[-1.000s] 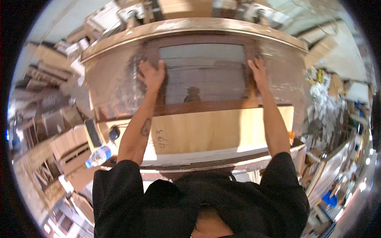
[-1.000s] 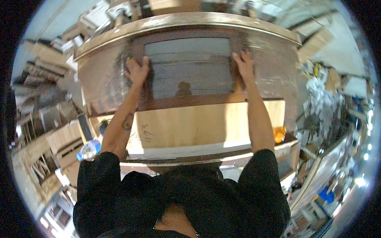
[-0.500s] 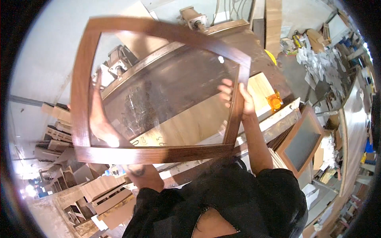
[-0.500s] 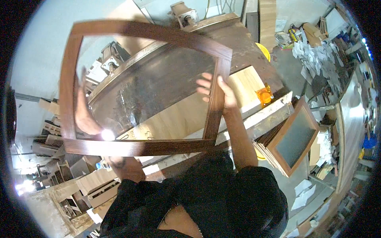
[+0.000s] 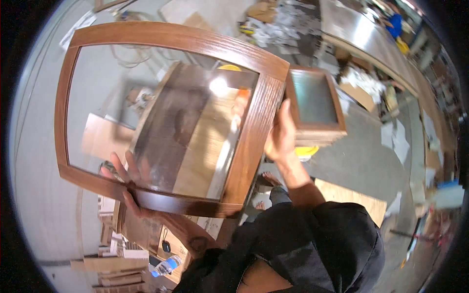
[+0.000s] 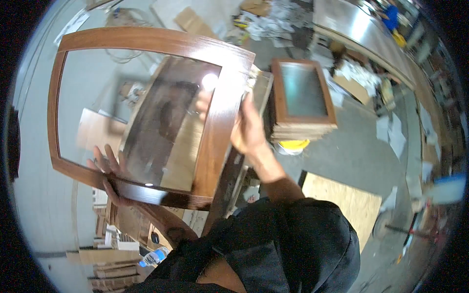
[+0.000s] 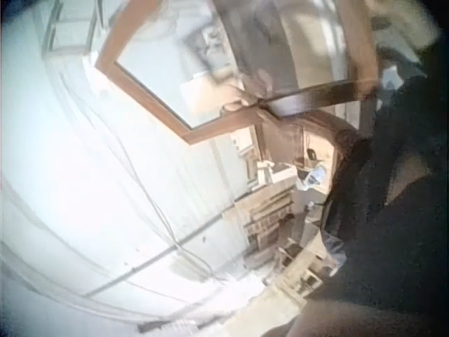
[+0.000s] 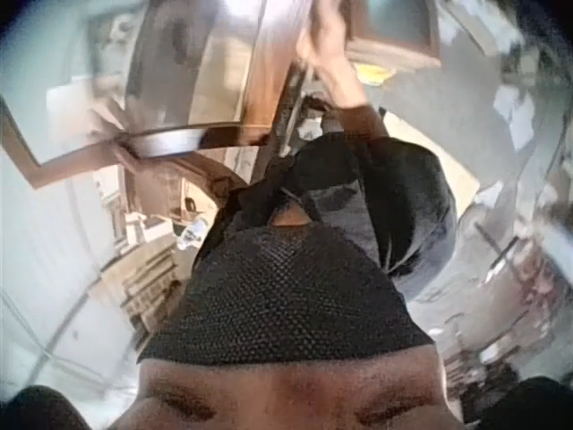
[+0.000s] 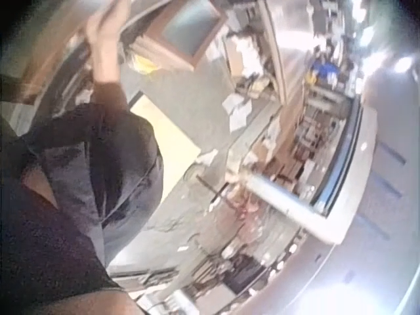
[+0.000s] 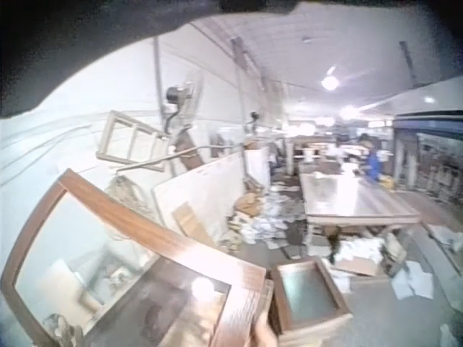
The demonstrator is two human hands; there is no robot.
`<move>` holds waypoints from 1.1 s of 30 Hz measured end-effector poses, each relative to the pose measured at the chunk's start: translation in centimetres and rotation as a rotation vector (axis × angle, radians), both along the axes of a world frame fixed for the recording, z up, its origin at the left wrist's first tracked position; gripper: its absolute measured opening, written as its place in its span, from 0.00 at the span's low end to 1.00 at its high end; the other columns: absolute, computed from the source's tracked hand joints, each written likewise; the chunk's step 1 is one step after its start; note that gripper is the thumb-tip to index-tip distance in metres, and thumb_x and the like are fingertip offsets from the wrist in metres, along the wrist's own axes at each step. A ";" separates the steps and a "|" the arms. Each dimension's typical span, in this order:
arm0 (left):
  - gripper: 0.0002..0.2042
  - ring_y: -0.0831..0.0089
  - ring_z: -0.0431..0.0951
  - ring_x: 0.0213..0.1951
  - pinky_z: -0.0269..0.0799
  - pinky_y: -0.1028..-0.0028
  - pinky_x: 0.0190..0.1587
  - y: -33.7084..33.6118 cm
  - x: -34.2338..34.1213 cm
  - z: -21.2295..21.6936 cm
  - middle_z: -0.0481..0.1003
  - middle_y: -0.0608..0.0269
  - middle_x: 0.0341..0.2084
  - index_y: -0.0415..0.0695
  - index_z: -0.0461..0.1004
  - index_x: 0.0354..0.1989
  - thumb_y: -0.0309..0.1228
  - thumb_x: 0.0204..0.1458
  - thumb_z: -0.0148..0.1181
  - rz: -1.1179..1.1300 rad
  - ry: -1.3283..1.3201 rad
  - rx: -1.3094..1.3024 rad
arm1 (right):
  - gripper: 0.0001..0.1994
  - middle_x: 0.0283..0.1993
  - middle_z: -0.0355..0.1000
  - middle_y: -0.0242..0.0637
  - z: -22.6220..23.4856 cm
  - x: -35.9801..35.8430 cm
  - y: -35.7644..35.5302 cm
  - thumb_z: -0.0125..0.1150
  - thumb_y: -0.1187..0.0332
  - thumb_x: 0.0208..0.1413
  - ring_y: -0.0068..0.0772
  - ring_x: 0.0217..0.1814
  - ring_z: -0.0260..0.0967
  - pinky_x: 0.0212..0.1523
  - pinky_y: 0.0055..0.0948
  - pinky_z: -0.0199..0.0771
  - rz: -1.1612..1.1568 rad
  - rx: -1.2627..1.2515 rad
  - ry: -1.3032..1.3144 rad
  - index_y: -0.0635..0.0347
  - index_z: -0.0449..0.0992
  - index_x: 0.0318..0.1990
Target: The person repeatedly picks up wooden frames with glass inserts from a workbench and stacks them on a pile on the floor. The person handles the frames one at a time, moving them from the bench to the floor in a repetitive loop.
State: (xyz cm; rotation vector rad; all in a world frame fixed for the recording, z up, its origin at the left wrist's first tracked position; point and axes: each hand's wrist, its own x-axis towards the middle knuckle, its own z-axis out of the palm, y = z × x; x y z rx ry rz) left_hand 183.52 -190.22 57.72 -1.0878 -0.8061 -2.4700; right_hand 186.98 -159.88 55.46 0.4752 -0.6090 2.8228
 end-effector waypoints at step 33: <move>0.20 0.74 0.74 0.40 0.68 0.72 0.43 35.9 60.2 -66.9 0.76 0.63 0.37 0.39 0.74 0.46 0.38 0.49 0.67 -1.248 0.340 -1.972 | 0.27 0.26 0.74 0.51 -61.8 77.4 -19.2 0.68 0.49 0.46 0.38 0.29 0.72 0.36 0.37 0.71 -1.360 -0.492 -2.549 0.73 0.76 0.33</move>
